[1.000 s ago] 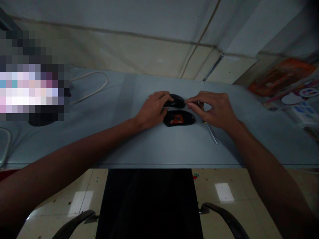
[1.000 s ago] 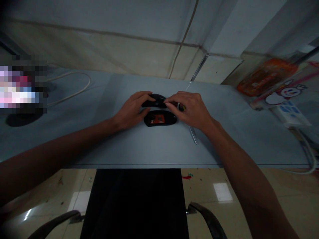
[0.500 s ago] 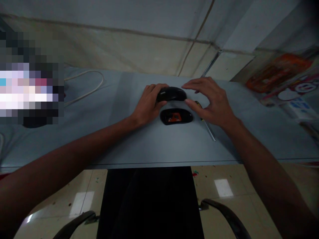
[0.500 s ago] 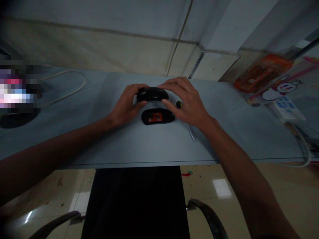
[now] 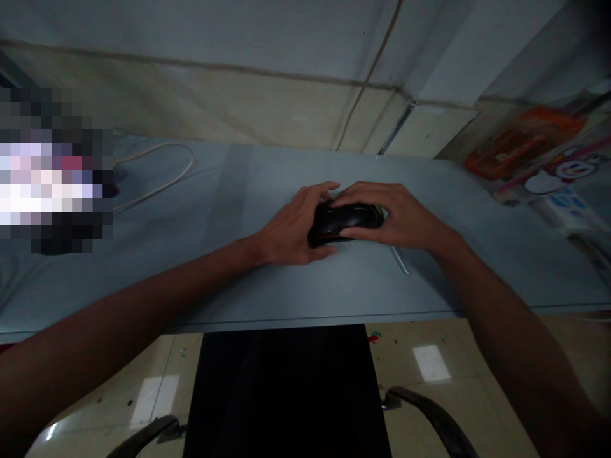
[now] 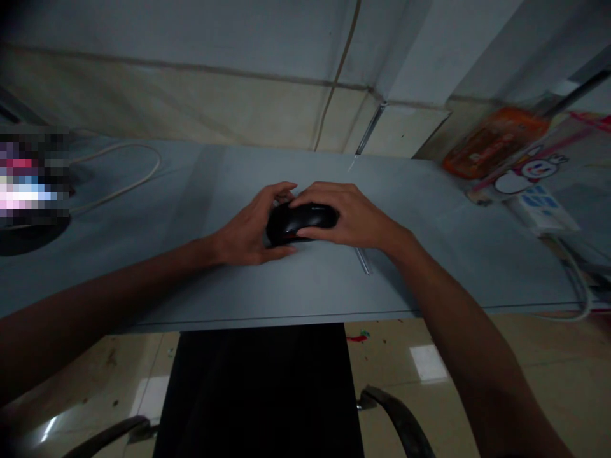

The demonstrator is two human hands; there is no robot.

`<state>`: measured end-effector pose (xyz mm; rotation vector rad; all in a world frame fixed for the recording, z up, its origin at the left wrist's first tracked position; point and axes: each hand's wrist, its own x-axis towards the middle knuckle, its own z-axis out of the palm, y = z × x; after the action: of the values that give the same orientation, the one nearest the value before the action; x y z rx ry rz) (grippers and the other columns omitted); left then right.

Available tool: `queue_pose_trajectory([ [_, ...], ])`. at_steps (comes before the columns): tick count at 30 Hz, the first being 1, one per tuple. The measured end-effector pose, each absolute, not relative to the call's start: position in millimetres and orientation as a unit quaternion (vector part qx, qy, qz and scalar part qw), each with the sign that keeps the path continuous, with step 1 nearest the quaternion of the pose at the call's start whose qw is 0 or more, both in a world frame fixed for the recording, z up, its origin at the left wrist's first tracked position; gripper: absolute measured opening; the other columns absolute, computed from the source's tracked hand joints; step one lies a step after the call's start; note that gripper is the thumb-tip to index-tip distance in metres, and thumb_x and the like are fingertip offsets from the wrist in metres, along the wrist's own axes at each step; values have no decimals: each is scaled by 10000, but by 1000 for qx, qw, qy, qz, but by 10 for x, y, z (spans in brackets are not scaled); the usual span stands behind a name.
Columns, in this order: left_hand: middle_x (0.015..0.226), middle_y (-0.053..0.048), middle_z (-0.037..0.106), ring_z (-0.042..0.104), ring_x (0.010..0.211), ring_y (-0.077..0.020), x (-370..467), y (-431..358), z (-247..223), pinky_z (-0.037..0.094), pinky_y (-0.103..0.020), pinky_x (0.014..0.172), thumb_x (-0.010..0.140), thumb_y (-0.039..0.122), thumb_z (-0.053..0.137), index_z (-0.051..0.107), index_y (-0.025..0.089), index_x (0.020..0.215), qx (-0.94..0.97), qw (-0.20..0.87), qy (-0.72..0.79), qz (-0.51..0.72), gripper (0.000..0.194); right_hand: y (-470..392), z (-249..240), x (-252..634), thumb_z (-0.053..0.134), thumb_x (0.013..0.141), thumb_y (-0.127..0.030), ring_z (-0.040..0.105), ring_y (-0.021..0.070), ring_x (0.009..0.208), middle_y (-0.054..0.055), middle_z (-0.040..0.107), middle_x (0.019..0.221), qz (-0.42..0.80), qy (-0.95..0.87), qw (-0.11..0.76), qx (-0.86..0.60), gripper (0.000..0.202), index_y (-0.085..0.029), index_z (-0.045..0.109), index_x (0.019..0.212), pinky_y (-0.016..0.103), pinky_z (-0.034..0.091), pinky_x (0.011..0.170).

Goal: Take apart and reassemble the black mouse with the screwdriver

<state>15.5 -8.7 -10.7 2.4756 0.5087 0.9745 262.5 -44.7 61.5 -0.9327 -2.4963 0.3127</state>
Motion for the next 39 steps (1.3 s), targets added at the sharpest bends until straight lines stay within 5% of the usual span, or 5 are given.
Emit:
queue_pose_trajectory([
  [9, 1389, -179, 533, 582, 1270, -301, 179, -110, -92, 527, -475, 1115, 819, 387, 752, 303, 179, 1514, 902, 210, 187, 328, 854, -429, 582, 2619, 765, 892, -518, 752, 234, 1097, 76, 779, 1212, 122, -916, 158, -348, 495, -220, 707, 1282, 369, 560, 973],
  [15, 1419, -168, 516, 596, 1271, -310, 181, -133, -45, 558, -493, 1073, 816, 347, 730, 307, 208, 1491, 904, 199, 204, 318, 809, -439, 648, 2674, 778, 887, -518, 756, 211, 1062, 64, 783, 1187, 109, -911, 192, -350, 474, -243, 728, 1269, 337, 560, 951],
  [39, 1438, -150, 492, 602, 1227, -270, 175, -88, -66, 571, -457, 1067, 851, 377, 739, 338, 229, 1503, 901, 214, 184, 330, 779, -475, 531, 2598, 660, 982, -507, 734, 269, 1203, 99, 739, 1360, 33, -929, 114, -350, 504, -240, 679, 1409, 415, 590, 1013],
])
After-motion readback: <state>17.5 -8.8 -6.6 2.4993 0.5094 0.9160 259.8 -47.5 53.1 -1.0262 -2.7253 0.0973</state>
